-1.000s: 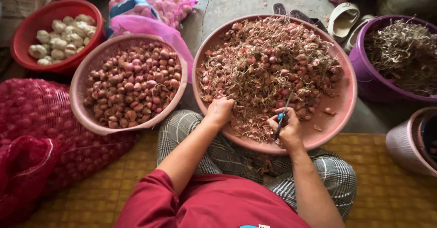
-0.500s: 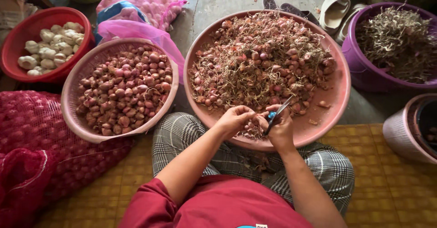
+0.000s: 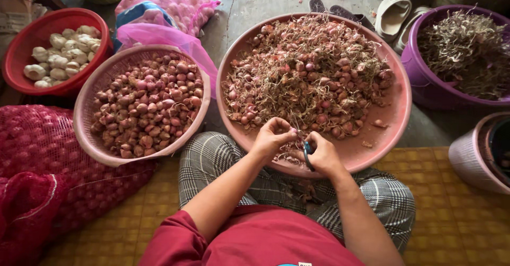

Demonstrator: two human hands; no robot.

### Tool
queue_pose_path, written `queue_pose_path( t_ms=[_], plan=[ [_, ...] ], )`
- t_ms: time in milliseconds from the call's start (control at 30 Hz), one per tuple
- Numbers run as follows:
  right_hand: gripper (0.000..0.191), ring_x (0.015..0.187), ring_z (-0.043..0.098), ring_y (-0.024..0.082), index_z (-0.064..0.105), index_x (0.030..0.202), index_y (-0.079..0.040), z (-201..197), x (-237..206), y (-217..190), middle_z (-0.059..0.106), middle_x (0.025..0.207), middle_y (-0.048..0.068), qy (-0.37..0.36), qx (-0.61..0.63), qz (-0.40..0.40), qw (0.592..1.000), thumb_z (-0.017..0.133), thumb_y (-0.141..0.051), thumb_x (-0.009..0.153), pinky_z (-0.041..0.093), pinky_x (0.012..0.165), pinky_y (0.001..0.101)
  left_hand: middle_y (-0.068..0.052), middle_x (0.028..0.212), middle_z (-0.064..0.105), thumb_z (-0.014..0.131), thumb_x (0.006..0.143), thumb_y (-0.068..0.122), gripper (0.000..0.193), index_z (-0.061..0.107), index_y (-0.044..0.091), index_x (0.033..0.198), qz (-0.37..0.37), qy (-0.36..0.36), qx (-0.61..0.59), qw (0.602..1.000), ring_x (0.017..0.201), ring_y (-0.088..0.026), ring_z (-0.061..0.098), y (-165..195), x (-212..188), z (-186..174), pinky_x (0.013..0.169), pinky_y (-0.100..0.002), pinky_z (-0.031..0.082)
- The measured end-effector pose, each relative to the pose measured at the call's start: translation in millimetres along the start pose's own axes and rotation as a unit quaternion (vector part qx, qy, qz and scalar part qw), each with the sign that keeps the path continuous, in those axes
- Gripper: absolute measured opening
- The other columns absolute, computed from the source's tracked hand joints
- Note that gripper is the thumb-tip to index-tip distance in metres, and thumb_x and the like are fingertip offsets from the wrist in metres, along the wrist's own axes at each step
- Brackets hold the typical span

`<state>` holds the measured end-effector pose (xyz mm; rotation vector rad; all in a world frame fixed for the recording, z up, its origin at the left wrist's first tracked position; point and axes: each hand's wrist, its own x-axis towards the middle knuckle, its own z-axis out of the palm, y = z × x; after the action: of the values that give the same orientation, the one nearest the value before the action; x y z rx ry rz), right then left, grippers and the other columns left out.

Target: The person sits on the floor trimming dried roots and stems off shallots with scissors, one bulb at a time, placing trimmed shallots into a basket beside them and discarding trimmings into a separate basket. They occasionally sort through the untrimmed pile in the large basin to pick the next shallot.

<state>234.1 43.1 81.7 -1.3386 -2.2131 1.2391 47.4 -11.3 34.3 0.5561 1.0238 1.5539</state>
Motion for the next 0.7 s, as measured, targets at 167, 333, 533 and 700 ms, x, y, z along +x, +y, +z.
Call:
queue_pose_path(
  t_ms=[167, 333, 533, 700],
  plan=[
    [0.047, 0.062, 0.053, 0.008, 0.062, 0.089, -0.003, 4, 7, 23, 0.061, 0.069, 0.001, -0.058, 0.183, 0.004, 0.981, 0.093, -0.033, 0.072, 0.041, 0.053, 0.0282, -0.006, 0.095, 0.069, 0.076, 0.086, -0.003, 0.024, 0.059, 0.004, 0.101, 0.01, -0.004, 0.001, 1.0, 0.087, -0.014, 0.069, -5, 1, -2, 0.078, -0.028, 0.06],
    [0.041, 0.067, 0.057, 0.006, 0.063, 0.1, -0.007, 0, 9, 28, 0.064, 0.077, 0.0, -0.016, 0.231, -0.049, 0.972, 0.089, -0.028, 0.077, 0.046, 0.056, 0.0243, -0.01, 0.088, 0.068, 0.064, 0.083, -0.005, 0.013, 0.063, 0.002, 0.094, -0.022, 0.019, -0.153, 0.988, 0.079, -0.02, 0.068, 20, 21, -33, 0.073, -0.034, 0.06],
    [0.034, 0.075, 0.071, 0.01, 0.059, 0.109, -0.01, 0, 12, 31, 0.07, 0.085, 0.002, -0.036, 0.356, -0.035, 0.933, 0.08, -0.023, 0.086, 0.056, 0.067, 0.0246, -0.009, 0.087, 0.068, 0.068, 0.083, 0.004, 0.007, 0.071, 0.009, 0.087, 0.249, 0.05, 0.578, 0.776, 0.081, -0.026, 0.068, 38, 23, -69, 0.076, -0.039, 0.056],
    [0.033, 0.066, 0.066, 0.013, 0.059, 0.109, -0.007, 9, 19, 41, 0.067, 0.081, 0.007, -0.026, 0.361, 0.007, 0.932, 0.081, -0.019, 0.087, 0.052, 0.057, 0.0263, -0.012, 0.101, 0.066, 0.07, 0.078, 0.008, 0.012, 0.07, 0.013, 0.089, 0.255, 0.049, 0.77, 0.583, 0.099, -0.035, 0.064, 20, 22, -51, 0.081, -0.047, 0.054]
  ],
)
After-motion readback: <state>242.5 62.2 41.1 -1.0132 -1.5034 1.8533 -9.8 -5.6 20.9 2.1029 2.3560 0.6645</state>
